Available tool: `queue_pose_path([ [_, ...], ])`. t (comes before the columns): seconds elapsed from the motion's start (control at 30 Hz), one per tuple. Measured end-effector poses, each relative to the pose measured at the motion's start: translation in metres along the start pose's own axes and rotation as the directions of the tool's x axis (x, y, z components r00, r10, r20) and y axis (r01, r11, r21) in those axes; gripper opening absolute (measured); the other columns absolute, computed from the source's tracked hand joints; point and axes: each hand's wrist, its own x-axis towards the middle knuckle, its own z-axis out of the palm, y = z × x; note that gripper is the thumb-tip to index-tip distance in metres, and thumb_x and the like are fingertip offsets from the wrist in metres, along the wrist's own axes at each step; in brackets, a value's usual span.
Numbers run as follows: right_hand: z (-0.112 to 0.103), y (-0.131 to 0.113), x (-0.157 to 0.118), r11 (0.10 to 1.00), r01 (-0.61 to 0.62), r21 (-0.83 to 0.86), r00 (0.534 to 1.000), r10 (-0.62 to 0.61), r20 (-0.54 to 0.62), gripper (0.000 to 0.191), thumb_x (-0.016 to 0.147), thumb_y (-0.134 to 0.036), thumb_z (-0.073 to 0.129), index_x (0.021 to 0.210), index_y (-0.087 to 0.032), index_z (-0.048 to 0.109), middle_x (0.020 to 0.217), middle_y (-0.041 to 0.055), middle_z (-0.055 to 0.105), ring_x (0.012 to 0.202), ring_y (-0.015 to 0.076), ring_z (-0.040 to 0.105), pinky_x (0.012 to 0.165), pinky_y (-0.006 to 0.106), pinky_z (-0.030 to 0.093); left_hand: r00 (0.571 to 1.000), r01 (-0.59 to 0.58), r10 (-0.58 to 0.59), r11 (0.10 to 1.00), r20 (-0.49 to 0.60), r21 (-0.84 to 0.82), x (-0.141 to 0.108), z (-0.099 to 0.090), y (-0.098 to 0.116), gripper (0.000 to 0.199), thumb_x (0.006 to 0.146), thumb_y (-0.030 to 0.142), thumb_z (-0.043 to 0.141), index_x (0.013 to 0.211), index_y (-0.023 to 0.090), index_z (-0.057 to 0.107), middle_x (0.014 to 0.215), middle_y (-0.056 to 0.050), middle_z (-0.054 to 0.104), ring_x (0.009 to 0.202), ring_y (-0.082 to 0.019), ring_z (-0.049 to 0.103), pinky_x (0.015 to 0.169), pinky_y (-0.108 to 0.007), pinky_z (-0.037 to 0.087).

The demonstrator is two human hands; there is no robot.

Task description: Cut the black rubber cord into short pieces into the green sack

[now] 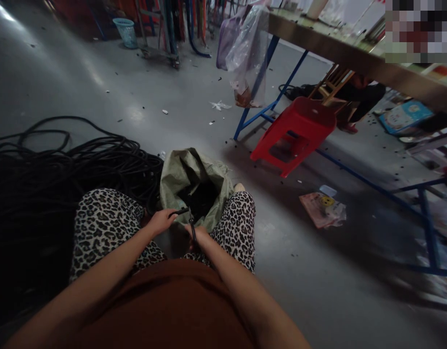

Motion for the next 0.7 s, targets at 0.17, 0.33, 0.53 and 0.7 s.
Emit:
queue_pose_path([
  [0.17, 0.0023, 0.0015, -0.0015, 1.000, 0.006, -0.003, 0.999, -0.006, 0.042, 0.040, 0.103, -0.044, 0.059, 0.075, -0.016, 0.055, 0.050, -0.0031, 0.051, 0.036, 0.0113, 0.050, 0.037, 0.019, 0.044, 0.999, 0.019, -0.020, 0.999, -0.030, -0.027, 0.0003, -0.0014, 0.0005, 0.038, 0.098, 0.030, 0.052, 0.129, 0.022, 0.073, 0.132, -0.008, 0.075, 0.126, -0.024, 0.068, 0.108, -0.034, 0.050],
  [0.33, 0.0023, 0.0023, -0.0031, 0.999, 0.029, -0.029, 0.997, -0.027, 0.075, 0.042, 0.103, -0.046, 0.059, 0.074, -0.016, 0.055, 0.052, -0.0023, 0.052, 0.038, 0.0116, 0.051, 0.036, 0.019, 0.042, 1.000, 0.000, 0.000, 1.000, -0.016, -0.012, -0.0005, -0.0011, 0.0012, 0.040, 0.099, 0.031, 0.051, 0.133, 0.022, 0.070, 0.136, -0.007, 0.073, 0.128, -0.022, 0.066, 0.111, -0.032, 0.048],
  [0.53, 0.0028, -0.0015, -0.0088, 1.000, 0.023, 0.003, 0.996, -0.023, 0.087, 0.039, 0.103, -0.044, 0.061, 0.077, -0.015, 0.057, 0.052, -0.0040, 0.051, 0.038, 0.0100, 0.050, 0.038, 0.018, 0.045, 0.999, -0.051, 0.051, 0.999, -0.004, 0.015, -0.0011, 0.0013, -0.0002, 0.038, 0.099, 0.030, 0.051, 0.131, 0.024, 0.072, 0.132, -0.007, 0.074, 0.125, -0.022, 0.068, 0.108, -0.032, 0.049],
  [0.7, 0.0039, -0.0030, -0.0091, 1.000, 0.013, 0.018, 0.996, -0.015, 0.083, 0.040, 0.102, -0.046, 0.063, 0.078, -0.015, 0.057, 0.052, -0.0029, 0.052, 0.039, 0.0103, 0.050, 0.039, 0.018, 0.045, 0.995, -0.096, 0.096, 0.995, 0.011, 0.039, -0.0021, 0.0027, 0.0007, 0.036, 0.100, 0.031, 0.050, 0.126, 0.026, 0.073, 0.124, -0.006, 0.077, 0.119, -0.022, 0.070, 0.105, -0.033, 0.050],
])
